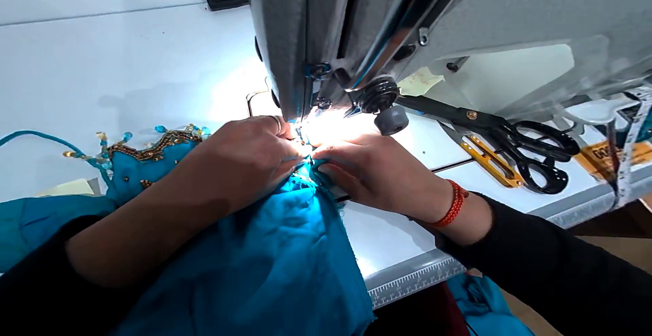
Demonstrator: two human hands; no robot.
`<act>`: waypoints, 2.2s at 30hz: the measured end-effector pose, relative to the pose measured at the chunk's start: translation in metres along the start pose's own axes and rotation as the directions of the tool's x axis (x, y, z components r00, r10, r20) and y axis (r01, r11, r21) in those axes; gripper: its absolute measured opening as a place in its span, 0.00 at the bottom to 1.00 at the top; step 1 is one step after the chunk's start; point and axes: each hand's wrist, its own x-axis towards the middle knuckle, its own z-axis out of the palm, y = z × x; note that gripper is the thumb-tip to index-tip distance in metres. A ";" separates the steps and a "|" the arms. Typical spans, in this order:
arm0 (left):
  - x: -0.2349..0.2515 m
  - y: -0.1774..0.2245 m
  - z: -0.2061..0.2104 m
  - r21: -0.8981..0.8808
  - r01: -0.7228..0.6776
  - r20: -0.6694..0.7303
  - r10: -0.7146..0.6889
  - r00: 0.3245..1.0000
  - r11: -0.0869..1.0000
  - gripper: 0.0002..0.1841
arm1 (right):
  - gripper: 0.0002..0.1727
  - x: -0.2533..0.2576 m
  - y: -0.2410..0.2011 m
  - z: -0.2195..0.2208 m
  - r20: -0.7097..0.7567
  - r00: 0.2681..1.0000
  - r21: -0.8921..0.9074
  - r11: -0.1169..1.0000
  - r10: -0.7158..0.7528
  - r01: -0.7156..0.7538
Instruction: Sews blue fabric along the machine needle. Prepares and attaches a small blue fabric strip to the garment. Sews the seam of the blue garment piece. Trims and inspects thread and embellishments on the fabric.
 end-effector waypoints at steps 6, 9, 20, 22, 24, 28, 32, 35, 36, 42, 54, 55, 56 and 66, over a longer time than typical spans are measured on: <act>0.003 0.005 -0.004 -0.005 0.056 0.068 -0.055 0.996 0.998 0.12 | 0.14 0.000 -0.001 -0.001 0.000 1.000 -0.010 1.000 0.025 -0.025; 0.003 0.004 -0.003 -0.016 0.048 0.068 -0.047 0.997 0.999 0.13 | 0.14 0.000 -0.001 0.000 -0.002 1.000 -0.012 0.999 0.032 -0.032; -0.001 -0.004 0.000 0.009 -0.048 0.014 0.048 0.999 0.999 0.17 | 0.14 -0.001 0.000 -0.001 0.010 0.999 0.013 0.999 0.034 -0.034; -0.002 -0.004 0.000 0.001 -0.064 -0.008 0.064 0.998 0.998 0.17 | 0.14 -0.001 0.000 -0.001 0.014 0.999 0.012 0.999 0.036 -0.036; -0.001 -0.004 0.000 0.001 -0.067 -0.019 0.067 0.998 0.998 0.18 | 0.13 -0.002 0.000 -0.001 0.011 0.999 0.018 0.999 0.042 -0.042; -0.002 -0.005 0.000 0.003 -0.072 -0.014 0.072 0.997 0.997 0.18 | 0.13 -0.003 -0.001 -0.001 0.012 0.998 0.023 0.998 0.055 -0.056; -0.002 -0.005 -0.002 -0.004 -0.041 0.013 0.041 0.999 0.999 0.16 | 0.14 -0.003 -0.002 -0.001 0.017 0.999 0.028 0.998 0.052 -0.052; -0.001 -0.006 -0.003 0.018 -0.022 0.039 0.021 0.999 1.000 0.16 | 0.14 -0.003 -0.002 -0.001 0.015 0.999 0.028 0.998 0.049 -0.050; -0.001 -0.006 -0.003 0.020 -0.021 0.045 0.020 0.999 1.000 0.16 | 0.14 -0.003 -0.002 0.000 0.011 0.999 0.032 0.998 0.049 -0.049; 0.000 -0.005 -0.005 0.029 -0.013 0.043 0.011 0.999 1.000 0.15 | 0.14 -0.003 -0.005 0.000 -0.016 0.998 0.013 0.998 0.064 -0.064; 0.000 -0.006 -0.003 0.030 -0.031 0.024 0.031 0.999 0.999 0.15 | 0.14 -0.003 -0.004 0.001 -0.015 0.999 -0.034 0.999 0.034 -0.034; 0.000 -0.006 -0.003 0.032 -0.028 0.032 0.027 0.999 0.999 0.15 | 0.14 -0.003 -0.003 0.001 -0.016 0.999 -0.031 0.999 0.027 -0.028; 0.000 -0.006 -0.004 0.032 -0.031 0.028 0.030 0.999 0.999 0.15 | 0.14 -0.003 -0.003 0.001 -0.018 1.000 -0.028 0.999 0.022 -0.023; 0.001 -0.005 -0.006 0.026 0.010 0.056 -0.011 0.998 1.000 0.14 | 0.16 -0.004 -0.005 0.001 0.004 1.000 -0.031 0.999 0.023 -0.022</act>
